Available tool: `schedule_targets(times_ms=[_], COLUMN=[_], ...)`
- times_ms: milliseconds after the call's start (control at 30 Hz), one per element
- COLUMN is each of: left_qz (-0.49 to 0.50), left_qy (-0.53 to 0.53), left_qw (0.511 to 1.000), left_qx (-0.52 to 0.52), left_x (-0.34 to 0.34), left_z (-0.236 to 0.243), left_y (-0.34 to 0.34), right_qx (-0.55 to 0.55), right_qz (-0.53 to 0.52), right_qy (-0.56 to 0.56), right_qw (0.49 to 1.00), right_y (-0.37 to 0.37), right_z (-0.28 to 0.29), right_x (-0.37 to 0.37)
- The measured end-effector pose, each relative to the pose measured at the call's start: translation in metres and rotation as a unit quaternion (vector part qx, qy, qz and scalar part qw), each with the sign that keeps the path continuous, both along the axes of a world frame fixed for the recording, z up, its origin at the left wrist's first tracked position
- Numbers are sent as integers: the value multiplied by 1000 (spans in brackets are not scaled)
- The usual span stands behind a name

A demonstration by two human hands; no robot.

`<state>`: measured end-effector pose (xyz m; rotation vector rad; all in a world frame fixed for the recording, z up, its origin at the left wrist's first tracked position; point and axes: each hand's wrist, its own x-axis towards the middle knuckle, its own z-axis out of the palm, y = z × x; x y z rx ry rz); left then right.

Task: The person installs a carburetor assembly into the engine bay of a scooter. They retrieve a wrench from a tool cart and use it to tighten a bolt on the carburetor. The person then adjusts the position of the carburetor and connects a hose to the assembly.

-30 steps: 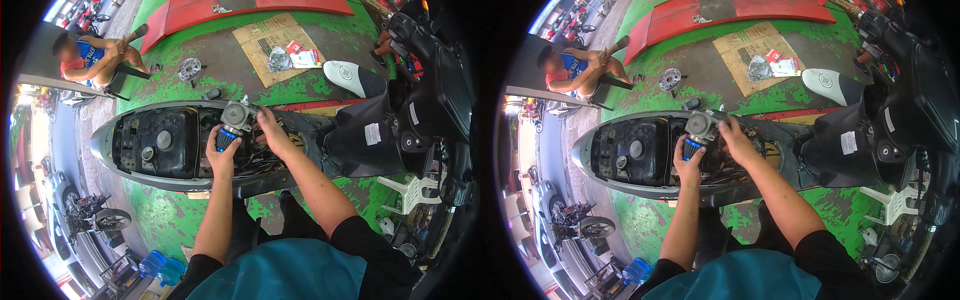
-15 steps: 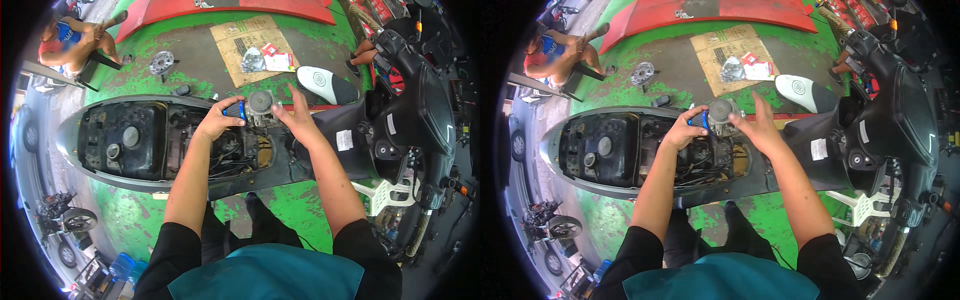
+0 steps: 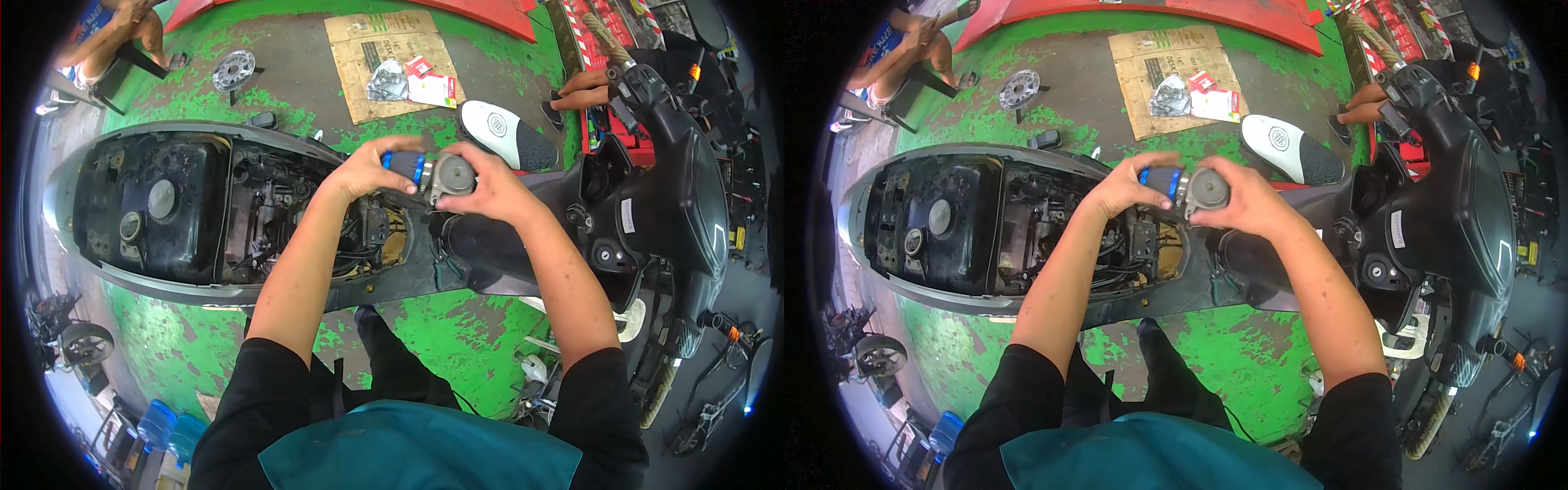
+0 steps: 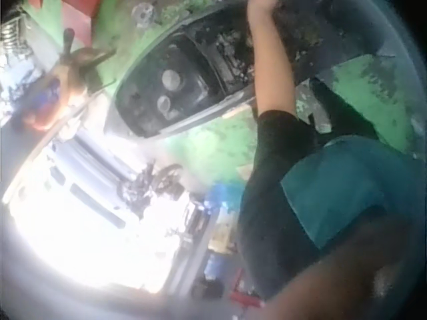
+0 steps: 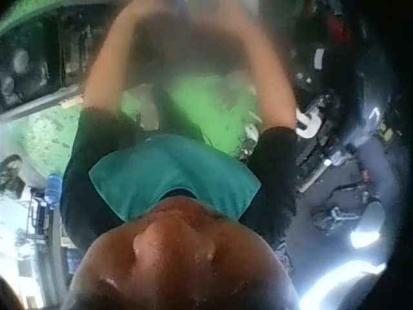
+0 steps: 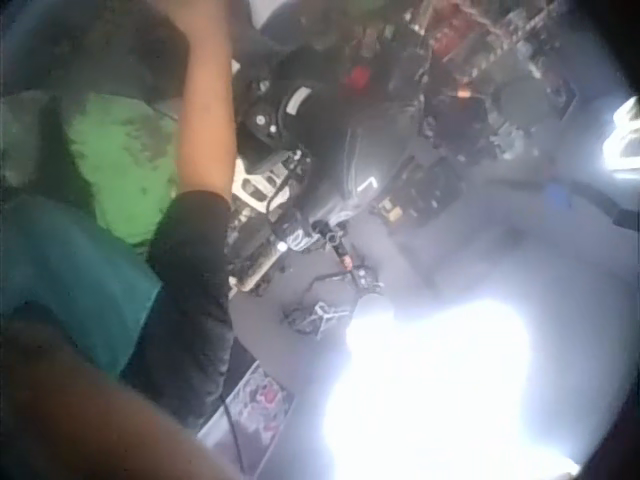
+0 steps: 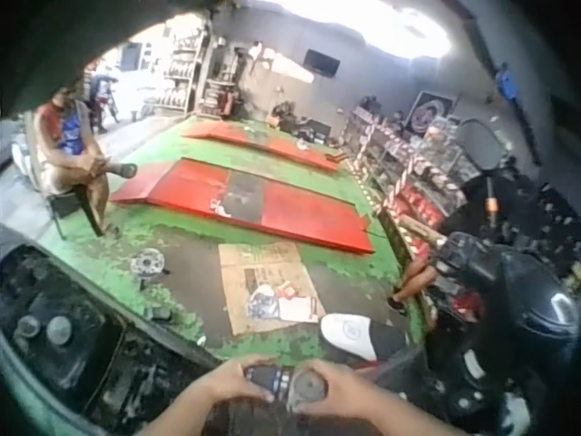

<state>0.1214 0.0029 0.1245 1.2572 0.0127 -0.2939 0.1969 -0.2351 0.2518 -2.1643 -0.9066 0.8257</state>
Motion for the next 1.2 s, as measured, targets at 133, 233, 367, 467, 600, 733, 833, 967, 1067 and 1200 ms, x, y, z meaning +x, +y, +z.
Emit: schedule_targets(times_ms=[133, 233, 367, 467, 600, 733, 833, 967, 1067, 1200], left_qz=[148, 161, -19, -47, -17, 11, 32, 151, 172, 153], left_qy=[18, 62, -123, -124, -92, -186, -151, -139, -128, -136], left_qw=[986, 981, 961, 942, 932, 898, 902, 897, 897, 893], left_qx=[-76, -90, 248, 309, 350, 399, 404, 392, 387, 400], left_x=[-4, -25, -49, -53, -64, -72, -82, -97, -104, -109], left_z=[-11, -72, -47, -8, 13, 20, 11, 14, 5, 11], left_y=[-22, -38, -60, -52, -44, -51, -63, -79, -80, -77], right_qx=[11, 35, 29, -6, -74, -131, -149, -143, -127, -132], right_qz=[-145, -188, -223, -227, -196, -123, -88, -54, 21, 52], right_qy=[-9, -49, -97, -61, 48, 91, 168, 208, 163, 112], right_qw=[989, 980, 970, 972, 977, 980, 971, 966, 978, 984], right_y=[-17, -18, -29, -27, -18, -2, 10, 16, 20, 17], right_z=[-9, -9, -18, -16, -24, -32, -33, -36, -39, -43], right_x=[-8, -9, -13, -10, -2, 6, 11, 13, 14, 7])
